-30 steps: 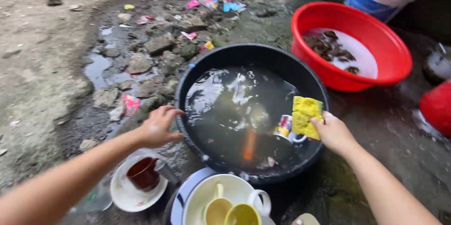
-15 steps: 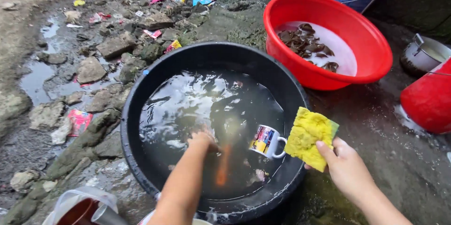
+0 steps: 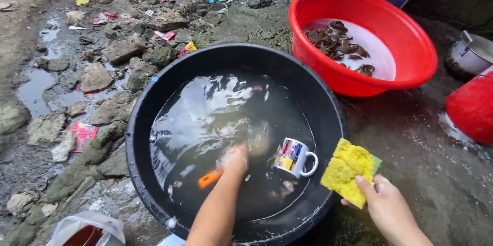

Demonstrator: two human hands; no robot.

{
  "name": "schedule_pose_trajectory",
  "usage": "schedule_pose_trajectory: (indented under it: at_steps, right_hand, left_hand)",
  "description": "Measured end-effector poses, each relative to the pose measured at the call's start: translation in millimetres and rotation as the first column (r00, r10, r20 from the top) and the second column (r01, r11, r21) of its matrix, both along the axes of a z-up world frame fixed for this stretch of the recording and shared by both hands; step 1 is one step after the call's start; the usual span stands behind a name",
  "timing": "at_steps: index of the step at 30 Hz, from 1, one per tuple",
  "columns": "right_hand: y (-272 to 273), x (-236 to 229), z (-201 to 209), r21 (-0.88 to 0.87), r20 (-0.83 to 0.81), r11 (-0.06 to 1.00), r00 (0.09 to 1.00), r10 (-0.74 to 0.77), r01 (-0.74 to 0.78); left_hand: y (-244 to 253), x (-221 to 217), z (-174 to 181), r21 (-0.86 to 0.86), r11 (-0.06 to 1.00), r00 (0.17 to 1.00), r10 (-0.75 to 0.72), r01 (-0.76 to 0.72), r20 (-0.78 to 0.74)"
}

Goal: Washing various dishes including plates, bowls, and spoons by hand using a sponge and basins of water in an outdoor setting.

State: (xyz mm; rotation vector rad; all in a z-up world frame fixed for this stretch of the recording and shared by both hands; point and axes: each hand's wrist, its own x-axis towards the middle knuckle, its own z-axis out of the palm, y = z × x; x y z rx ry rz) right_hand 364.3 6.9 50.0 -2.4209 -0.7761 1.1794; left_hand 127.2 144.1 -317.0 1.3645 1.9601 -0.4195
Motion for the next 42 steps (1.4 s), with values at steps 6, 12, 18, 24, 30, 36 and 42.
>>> schedule_pose_trajectory:
  at_steps: [6,12,18,24,30,36,42]
  right_hand:
    - [-4.3,-4.5,-9.4,0.071,0.135,0.966,0.962,0.238,-0.249]
    - [-14.7,-37.8,-12.3,0.256,-0.238,0.95,0.942,0.239,-0.177]
    - [-14.1,-76.8,-62.2,0.352,-0.553,0.932,0.785,0.279,-0.084]
    - [-22.6,-115.6,-55.6,0.392,-0.886,0.919,0.254,0.387,-0.036]
    - [-28.5,-110.3,-76.8,0.322,-0.92,0.946,0.25,0.302,0.043]
    - [-38.3,-124.3,-69.9,0.144,-0.921,0.985,0.378,0.098,0.094]
    - [-5.5,-85.2,-139.8,0.191,-0.754,0.888,0.642,-0.141,0.419]
  left_hand:
    - [-52.6,-44.8,91.4,0.54,0.839,0.863,-0.32,0.066,0.391]
    - [-105.2,-80.1,249.1,-0.14,0.988,0.083,0.145,-0.068,0.986]
    - [-121.7,-86.8,290.1,-0.174,0.985,-0.156,0.172,0.004,0.973]
    - [-149.4,-72.2,332.8,-0.018,0.998,0.152,0.008,0.059,0.988]
    - [-175.8,-66.6,334.4,0.07,0.975,0.215,-0.023,-0.213,0.976]
    - [-177.8,2.3,304.9,0.364,0.931,0.868,-0.172,-0.01,0.466]
    - [-159.1,15.1,262.4,0.403,0.915,0.665,-0.314,0.021,0.678]
